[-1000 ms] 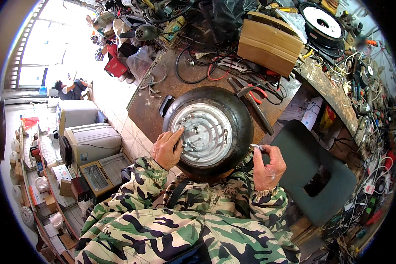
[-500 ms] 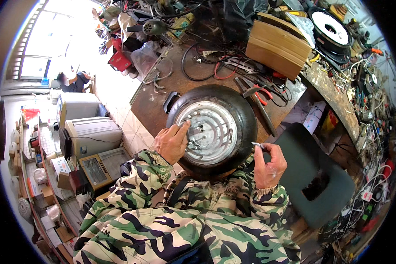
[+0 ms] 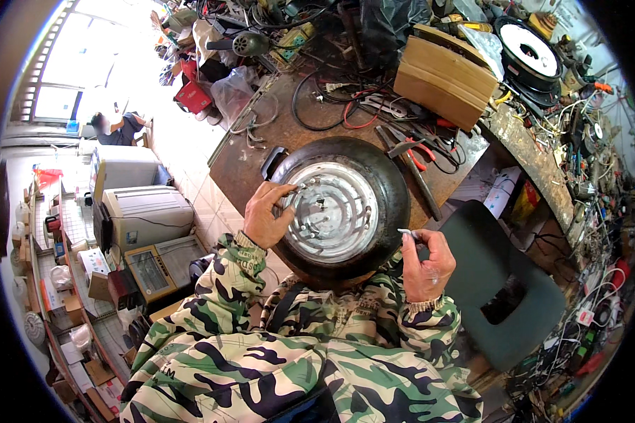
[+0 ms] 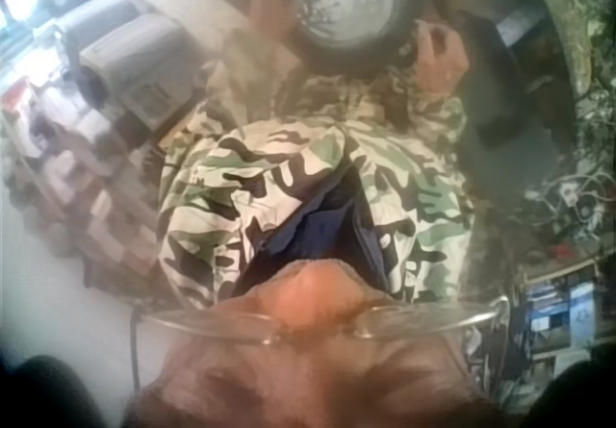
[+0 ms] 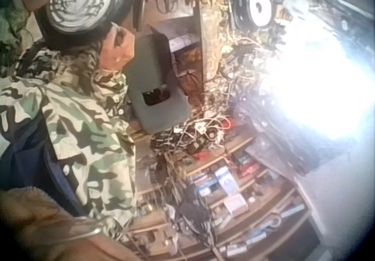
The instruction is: The person works on a circular metal part placed on a cluttered workbench. They use a small tool to scrape or adjust the surface, then use their fingers to press and test small components on the part. The person continues to manipulate the part and tool throughout the clip.
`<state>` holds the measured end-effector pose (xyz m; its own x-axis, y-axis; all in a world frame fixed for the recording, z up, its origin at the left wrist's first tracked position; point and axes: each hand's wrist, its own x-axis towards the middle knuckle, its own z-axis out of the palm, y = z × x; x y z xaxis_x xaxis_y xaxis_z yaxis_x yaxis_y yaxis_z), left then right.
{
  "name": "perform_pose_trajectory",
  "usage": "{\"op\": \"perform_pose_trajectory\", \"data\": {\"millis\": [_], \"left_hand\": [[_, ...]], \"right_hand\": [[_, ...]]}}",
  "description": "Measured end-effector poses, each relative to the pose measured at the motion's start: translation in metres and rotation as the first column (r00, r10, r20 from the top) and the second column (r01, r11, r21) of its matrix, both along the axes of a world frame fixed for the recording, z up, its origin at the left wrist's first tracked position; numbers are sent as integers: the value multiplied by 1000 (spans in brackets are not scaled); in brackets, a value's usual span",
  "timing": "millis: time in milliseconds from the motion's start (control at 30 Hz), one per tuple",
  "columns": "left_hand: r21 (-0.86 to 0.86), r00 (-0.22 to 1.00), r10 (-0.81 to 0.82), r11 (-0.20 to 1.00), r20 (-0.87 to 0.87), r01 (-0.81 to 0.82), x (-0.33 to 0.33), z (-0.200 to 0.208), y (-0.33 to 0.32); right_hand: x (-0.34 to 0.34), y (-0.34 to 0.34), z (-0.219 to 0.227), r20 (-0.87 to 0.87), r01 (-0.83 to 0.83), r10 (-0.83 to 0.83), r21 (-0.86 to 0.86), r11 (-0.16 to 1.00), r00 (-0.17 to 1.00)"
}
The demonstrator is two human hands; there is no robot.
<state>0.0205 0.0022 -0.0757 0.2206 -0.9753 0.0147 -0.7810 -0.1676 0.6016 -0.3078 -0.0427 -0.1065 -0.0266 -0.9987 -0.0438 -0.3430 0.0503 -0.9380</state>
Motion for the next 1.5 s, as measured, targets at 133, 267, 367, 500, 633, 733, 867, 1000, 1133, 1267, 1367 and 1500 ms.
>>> {"op": "perform_pose_trajectory", "data": {"millis": [133,267,367,500,633,733,867,1000,1133,1267,1367,1500], "left_hand": [[68,994,-90,994,65,86,12,-3,-11],[79,969,-174,984,175,162,17,-1,-18],[98,944,-228,973,238,211,16,7,-24],[88,934,-262,965,244,248,21,5,-27],[-42,959,-211,974,192,222,18,1,-19],[-112,979,84,992,185,-64,-1,12,-4],[-111,894,-8,992,449,64,-27,17,14],[-57,870,-68,992,489,110,-35,18,18],[130,870,-100,991,483,42,-41,25,11],[125,848,-93,992,521,32,-37,8,11],[130,846,-107,991,523,45,-34,2,10],[199,814,-194,975,548,98,-28,12,10]], "right_hand": [[-3,1,-4,5,13,-13,14,1000,1000],[-4,1,-4,-11,21,-21,13,1000,1000],[-4,1,-4,-7,26,-26,12,1000,1000],[-5,0,-2,-2,39,-39,16,999,999],[-8,0,-1,-14,58,-58,9,998,998],[-10,2,-5,-9,64,-64,18,998,998],[-10,4,-8,-20,63,-63,27,998,998],[-7,3,-9,-15,36,-35,18,999,999],[-6,2,-4,-41,26,-25,20,999,999],[-9,1,-5,-30,24,-24,8,1000,999],[-12,1,-6,-37,37,-37,5,999,999],[-10,-2,-5,1,29,-29,20,999,1000]]}}
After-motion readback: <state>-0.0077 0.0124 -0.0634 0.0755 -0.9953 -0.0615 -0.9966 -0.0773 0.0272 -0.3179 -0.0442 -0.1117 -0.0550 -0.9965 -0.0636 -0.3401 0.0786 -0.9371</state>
